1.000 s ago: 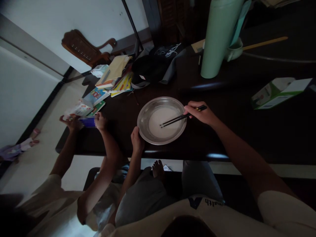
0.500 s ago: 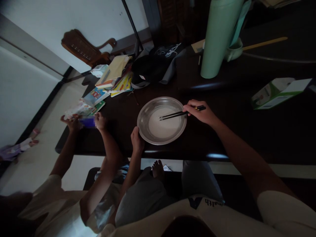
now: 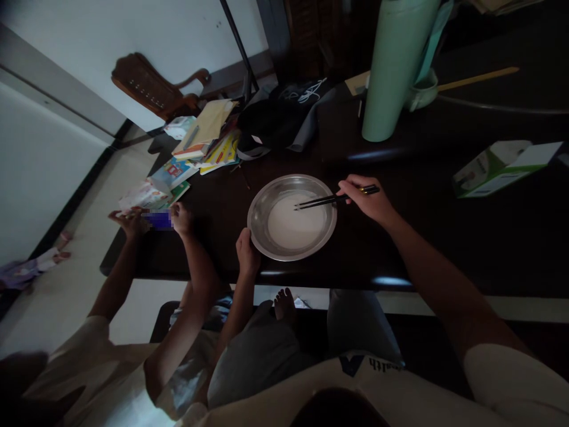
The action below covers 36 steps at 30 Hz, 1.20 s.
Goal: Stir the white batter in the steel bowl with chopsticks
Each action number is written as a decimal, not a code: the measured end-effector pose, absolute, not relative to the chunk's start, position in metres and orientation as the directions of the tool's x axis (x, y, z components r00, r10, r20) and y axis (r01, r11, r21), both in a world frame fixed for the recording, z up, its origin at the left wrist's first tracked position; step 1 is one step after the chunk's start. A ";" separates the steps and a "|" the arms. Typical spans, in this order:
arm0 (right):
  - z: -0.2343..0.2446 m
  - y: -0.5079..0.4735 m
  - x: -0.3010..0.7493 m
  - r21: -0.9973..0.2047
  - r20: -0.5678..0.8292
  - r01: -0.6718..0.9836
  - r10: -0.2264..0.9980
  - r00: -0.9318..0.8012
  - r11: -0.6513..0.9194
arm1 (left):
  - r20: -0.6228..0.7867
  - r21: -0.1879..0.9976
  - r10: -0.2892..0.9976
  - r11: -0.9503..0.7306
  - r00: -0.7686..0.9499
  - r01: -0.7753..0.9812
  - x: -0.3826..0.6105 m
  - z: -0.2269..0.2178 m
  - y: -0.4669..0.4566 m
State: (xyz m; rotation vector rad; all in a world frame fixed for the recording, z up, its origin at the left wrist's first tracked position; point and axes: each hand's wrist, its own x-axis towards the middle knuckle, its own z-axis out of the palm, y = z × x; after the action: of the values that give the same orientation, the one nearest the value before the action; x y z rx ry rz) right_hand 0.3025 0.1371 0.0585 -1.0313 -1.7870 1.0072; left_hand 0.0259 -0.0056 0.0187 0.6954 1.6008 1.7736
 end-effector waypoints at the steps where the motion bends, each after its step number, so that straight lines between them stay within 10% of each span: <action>1: 0.059 0.137 0.303 -0.911 0.249 0.241 0.912 -0.327 0.335 | -0.028 0.993 0.758 -0.052 -0.652 -0.104 0.026 0.019 -0.006; 36: 0.064 0.134 0.303 -0.919 0.227 0.232 0.909 -0.350 0.319 | -0.003 0.998 0.763 -0.040 -0.646 -0.052 0.026 0.021 -0.006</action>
State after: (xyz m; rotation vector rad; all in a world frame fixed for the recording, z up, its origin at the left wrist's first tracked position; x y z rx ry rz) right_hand 0.3026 0.1344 0.0635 -1.0216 -1.7839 1.0634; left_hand 0.0262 -0.0059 0.0214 0.7578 1.6404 1.7497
